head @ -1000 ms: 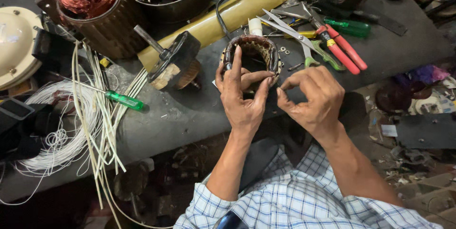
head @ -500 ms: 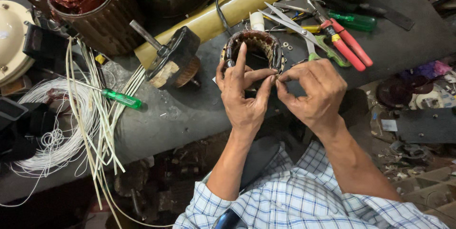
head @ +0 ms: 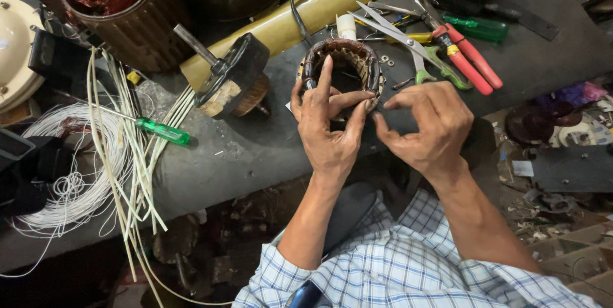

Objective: The person works on a cylindrical electrical component, using pliers to adjust internal wires and a screwdriver to manipulate parts. They also use scissors to cut a wire and handle small metal rings.

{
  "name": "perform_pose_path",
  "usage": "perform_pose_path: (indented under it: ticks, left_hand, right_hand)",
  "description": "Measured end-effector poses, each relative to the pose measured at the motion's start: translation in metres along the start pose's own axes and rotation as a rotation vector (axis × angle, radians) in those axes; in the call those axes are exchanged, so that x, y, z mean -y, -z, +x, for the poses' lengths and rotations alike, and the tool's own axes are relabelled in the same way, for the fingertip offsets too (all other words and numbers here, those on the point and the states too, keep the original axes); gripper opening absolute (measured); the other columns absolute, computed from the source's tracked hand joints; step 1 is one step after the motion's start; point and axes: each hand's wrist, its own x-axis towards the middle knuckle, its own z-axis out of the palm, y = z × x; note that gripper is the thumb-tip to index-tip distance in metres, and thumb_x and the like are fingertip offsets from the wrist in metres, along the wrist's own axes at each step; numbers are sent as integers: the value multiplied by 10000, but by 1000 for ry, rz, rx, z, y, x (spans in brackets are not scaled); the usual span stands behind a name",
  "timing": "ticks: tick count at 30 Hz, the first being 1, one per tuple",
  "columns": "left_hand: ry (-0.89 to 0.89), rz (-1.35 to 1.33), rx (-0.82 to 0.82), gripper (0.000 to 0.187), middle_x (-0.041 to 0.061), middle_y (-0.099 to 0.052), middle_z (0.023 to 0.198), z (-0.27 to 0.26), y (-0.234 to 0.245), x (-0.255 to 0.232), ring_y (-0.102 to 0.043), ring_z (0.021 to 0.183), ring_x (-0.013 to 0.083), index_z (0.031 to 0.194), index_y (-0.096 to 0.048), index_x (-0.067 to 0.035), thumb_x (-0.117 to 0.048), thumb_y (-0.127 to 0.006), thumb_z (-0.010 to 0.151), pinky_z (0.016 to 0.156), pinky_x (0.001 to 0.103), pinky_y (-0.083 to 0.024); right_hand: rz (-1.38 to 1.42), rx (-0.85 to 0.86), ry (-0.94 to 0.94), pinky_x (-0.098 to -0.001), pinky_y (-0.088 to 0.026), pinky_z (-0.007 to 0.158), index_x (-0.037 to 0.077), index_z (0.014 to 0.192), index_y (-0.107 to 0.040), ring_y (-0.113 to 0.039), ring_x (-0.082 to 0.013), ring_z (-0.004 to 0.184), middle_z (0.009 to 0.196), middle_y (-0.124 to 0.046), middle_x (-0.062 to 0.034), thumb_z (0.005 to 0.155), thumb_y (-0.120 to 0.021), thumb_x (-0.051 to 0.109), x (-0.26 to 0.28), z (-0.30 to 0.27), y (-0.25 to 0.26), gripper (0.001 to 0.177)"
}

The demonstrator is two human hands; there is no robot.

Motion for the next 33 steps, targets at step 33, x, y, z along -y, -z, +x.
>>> perform_pose_path:
  ticks: [33]
  left_hand:
    - [10,16,5,732,-114,-787,960,1,1,-1,-594,941,84,1563,-445,-57,-135,-807,932,1299,387,-251]
  right_hand:
    - [187,-12,-62,-400,-524,780,53,928,-660,-655,-290,860,927,-664,-84,861,-777,79,2,-4,-7,137]
